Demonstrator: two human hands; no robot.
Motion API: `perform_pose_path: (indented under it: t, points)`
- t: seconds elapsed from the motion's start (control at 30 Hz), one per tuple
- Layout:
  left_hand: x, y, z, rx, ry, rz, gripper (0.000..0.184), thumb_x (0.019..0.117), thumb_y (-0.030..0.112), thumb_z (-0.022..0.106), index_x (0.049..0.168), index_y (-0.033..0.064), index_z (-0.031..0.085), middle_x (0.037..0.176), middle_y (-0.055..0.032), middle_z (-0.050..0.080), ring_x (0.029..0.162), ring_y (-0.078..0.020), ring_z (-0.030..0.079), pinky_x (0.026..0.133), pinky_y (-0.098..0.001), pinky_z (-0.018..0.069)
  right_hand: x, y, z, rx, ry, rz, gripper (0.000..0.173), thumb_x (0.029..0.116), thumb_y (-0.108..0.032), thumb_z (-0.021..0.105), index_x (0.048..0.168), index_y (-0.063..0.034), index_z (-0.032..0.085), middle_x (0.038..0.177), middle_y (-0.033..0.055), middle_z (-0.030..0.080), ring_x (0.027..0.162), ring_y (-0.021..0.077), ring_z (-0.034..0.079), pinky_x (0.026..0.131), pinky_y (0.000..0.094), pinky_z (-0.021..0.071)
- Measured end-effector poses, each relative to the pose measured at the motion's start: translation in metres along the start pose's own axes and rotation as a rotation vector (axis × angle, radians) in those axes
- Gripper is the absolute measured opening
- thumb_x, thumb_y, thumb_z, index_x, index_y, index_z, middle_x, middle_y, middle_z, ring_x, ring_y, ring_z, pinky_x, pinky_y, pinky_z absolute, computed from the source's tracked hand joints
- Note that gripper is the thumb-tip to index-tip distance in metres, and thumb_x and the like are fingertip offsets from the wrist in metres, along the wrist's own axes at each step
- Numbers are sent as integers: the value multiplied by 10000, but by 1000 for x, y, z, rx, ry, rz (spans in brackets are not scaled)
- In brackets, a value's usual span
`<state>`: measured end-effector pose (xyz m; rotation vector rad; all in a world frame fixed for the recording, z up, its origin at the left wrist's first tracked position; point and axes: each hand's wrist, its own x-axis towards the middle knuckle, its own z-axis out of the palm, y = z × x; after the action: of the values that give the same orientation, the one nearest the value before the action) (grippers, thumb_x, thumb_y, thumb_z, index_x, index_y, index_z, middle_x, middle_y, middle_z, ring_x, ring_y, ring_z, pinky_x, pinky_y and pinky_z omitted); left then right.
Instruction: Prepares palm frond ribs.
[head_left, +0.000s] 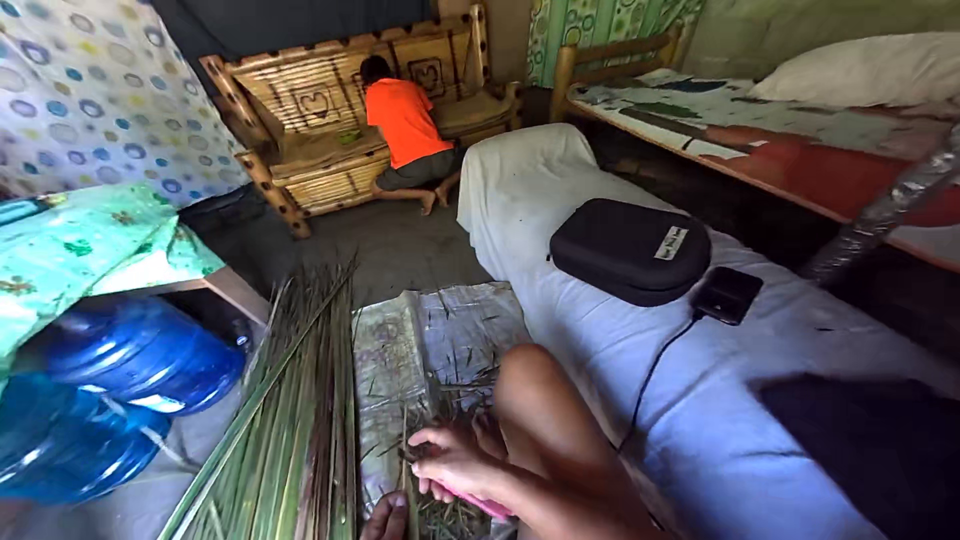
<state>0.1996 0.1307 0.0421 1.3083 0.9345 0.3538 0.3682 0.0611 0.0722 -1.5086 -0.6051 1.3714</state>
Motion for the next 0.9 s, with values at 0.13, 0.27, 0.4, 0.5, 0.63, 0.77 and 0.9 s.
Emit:
perform_pose_path:
  t: [0.13, 0.27, 0.4, 0.5, 0.63, 0.77, 0.9]
  points:
    - [-4, 1, 6, -45, 14, 34, 208, 1066, 73, 426, 985, 37, 614, 750, 15, 652, 647, -53, 634, 635, -243, 567, -17, 15, -3, 117, -173, 92, 375, 1033, -128, 539, 1398, -49, 504, 780, 16, 653, 549, 59, 551, 511, 217, 462]
    - [-7, -4, 2, -28, -104, -22, 185, 1066, 91, 452, 994, 32, 612, 780, -7, 637, 662, -71, 625, 645, -256, 564, -11, 27, -9, 149, -139, 106, 253, 1039, -103, 533, 1275, -29, 587, 760, 2, 645, 548, 60, 557, 510, 212, 468]
    - [-23, -10, 0, 12, -97, -48, 173, 1053, 91, 494, 961, 26, 625, 717, -6, 625, 574, -81, 602, 558, -261, 552, -5, 25, -17, 222, -71, 44, 223, 1043, -85, 516, 1242, -20, 596, 728, 2, 634, 532, 61, 555, 490, 204, 464]
    - [-25, -14, 2, -34, -14, -51, 231, 1074, 108, 452, 911, 41, 601, 610, 13, 549, 454, -61, 505, 448, -224, 476, -12, 25, -15, 108, -153, -5, 225, 1033, -104, 525, 1220, -13, 611, 737, -9, 643, 538, 46, 552, 501, 197, 463]
    - [-23, -5, 5, -80, 58, -64, 273, 1102, 126, 400, 895, 56, 565, 532, 37, 488, 406, -26, 436, 407, -173, 395, -23, 28, 3, -137, -213, -137, 243, 998, -117, 563, 1176, 22, 653, 761, 7, 632, 554, 41, 531, 522, 210, 449]
    - [-28, -5, 3, -136, 36, -62, 316, 1110, 131, 366, 861, 70, 552, 504, 42, 461, 383, -14, 396, 384, -162, 350, -11, 31, -4, -297, -180, -322, 223, 987, -103, 577, 1093, 56, 694, 789, 67, 655, 603, 56, 540, 591, 236, 470]
    - [-37, -7, 4, -206, -42, -95, 332, 1108, 133, 333, 851, 86, 538, 495, 55, 440, 374, -3, 383, 379, -151, 341, 1, 36, -10, -317, -76, -391, 196, 979, -117, 586, 1015, 37, 701, 785, 52, 640, 631, 41, 536, 614, 229, 464]
